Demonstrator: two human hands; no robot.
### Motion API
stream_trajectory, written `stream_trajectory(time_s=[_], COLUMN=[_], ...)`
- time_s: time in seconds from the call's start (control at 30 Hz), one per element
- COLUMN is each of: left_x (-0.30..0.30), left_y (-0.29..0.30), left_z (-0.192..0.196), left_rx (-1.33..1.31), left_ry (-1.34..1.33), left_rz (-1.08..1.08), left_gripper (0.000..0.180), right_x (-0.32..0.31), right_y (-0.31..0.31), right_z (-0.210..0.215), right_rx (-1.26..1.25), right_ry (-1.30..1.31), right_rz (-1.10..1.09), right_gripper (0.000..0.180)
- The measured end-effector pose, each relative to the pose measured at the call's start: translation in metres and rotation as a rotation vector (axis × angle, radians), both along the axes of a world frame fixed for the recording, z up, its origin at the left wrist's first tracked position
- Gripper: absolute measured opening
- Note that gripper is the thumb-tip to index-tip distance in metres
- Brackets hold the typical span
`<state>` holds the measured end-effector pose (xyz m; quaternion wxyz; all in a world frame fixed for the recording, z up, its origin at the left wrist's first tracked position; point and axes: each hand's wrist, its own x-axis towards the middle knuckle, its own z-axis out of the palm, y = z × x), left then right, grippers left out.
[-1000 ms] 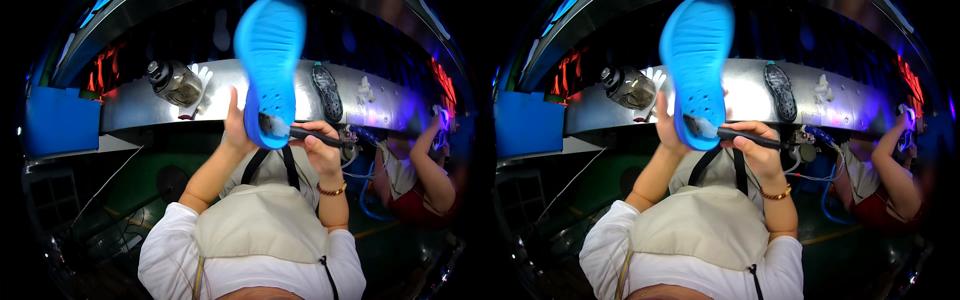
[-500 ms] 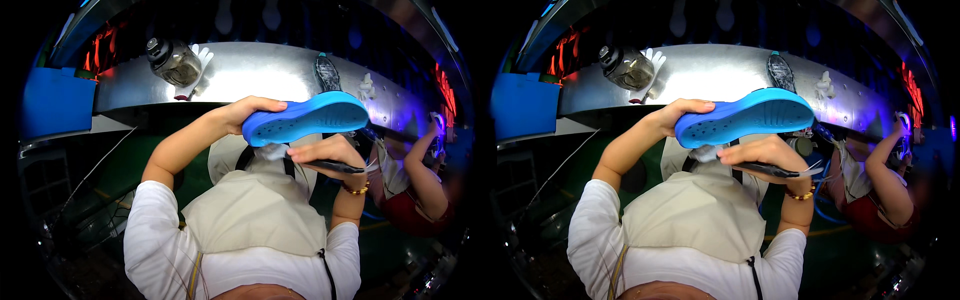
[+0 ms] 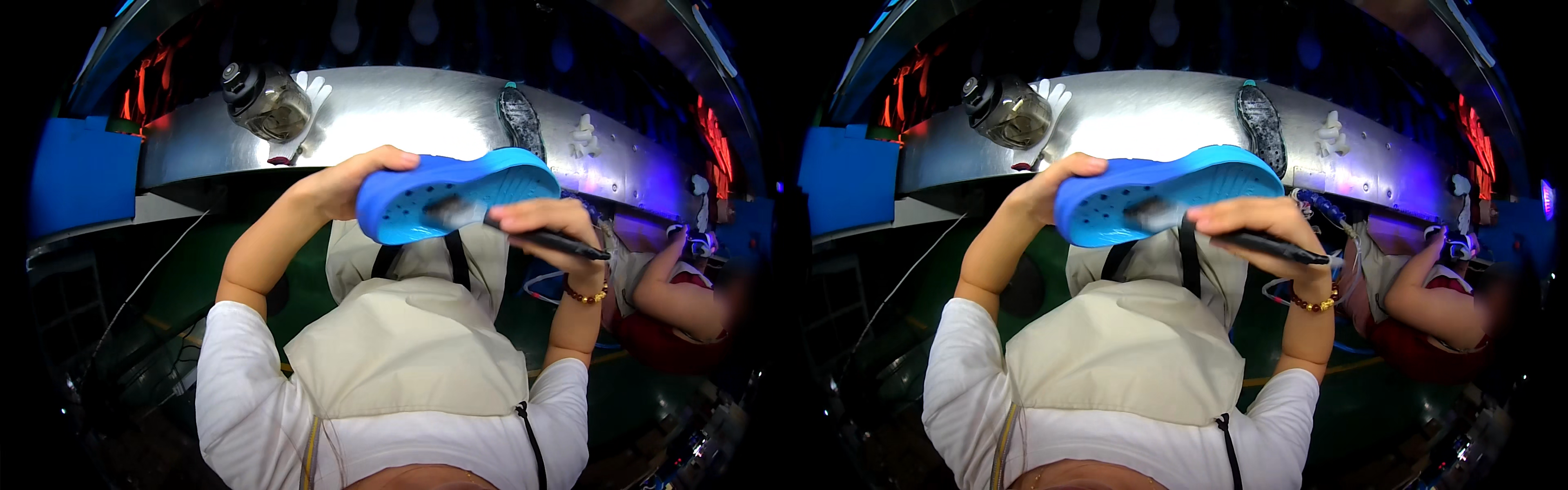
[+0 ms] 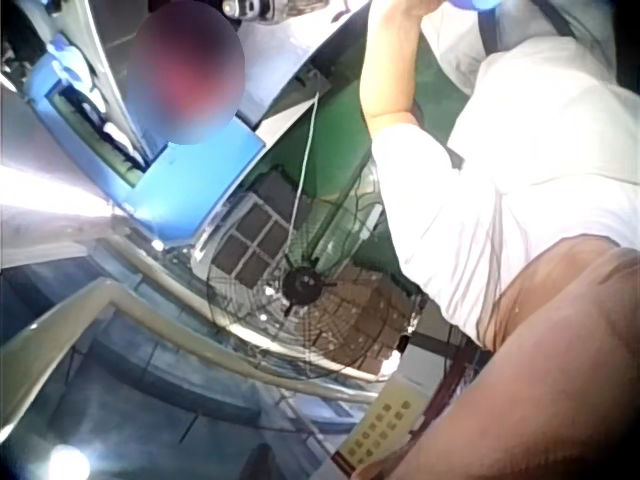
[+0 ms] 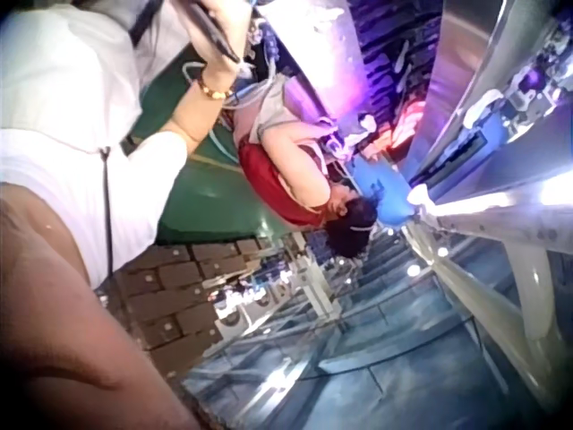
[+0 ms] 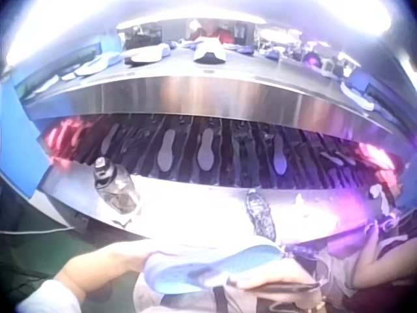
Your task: The person repeatedly picks up blue slipper soles from a conveyor belt and scrubs them with a brush. They handle the items one at a time, scrubbing the textured surface and then placing them back on the belt. A coworker is visible in the background performing a similar task.
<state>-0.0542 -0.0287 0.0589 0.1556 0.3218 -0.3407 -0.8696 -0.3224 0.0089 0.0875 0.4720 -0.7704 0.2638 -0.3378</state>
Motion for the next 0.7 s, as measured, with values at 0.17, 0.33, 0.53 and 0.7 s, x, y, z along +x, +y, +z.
stream_trajectory(time_s=[0.17,0.33,0.53,0.7], left_x=[0.019,0.024,0.034,-0.033], left_y=[-0.007,-0.006,-0.019,-0.016], left_z=[-0.008,-0.006,-0.033,-0.054], left_rx=[-0.059,0.026,0.318,0.170], left_ry=[0.050,0.203,0.666,0.760], left_rz=[0.048,0.110,0.278,0.422], left_gripper=[0.065,0.063,0.064,0.087], right_x=[-0.010,-0.001,0.008,0.031], right_y=[0.010,0.008,0.024,0.003], right_z=[0.011,-0.014,0.009,-0.032], right_rx=[0.020,0.211,-0.034,0.112], right_ry=[0.177,-0.026,-0.107,-0.111], right_rz=[0.074,-0.147,-0.092,-0.370], right_gripper=[0.022,0.023,0.025,0.021])
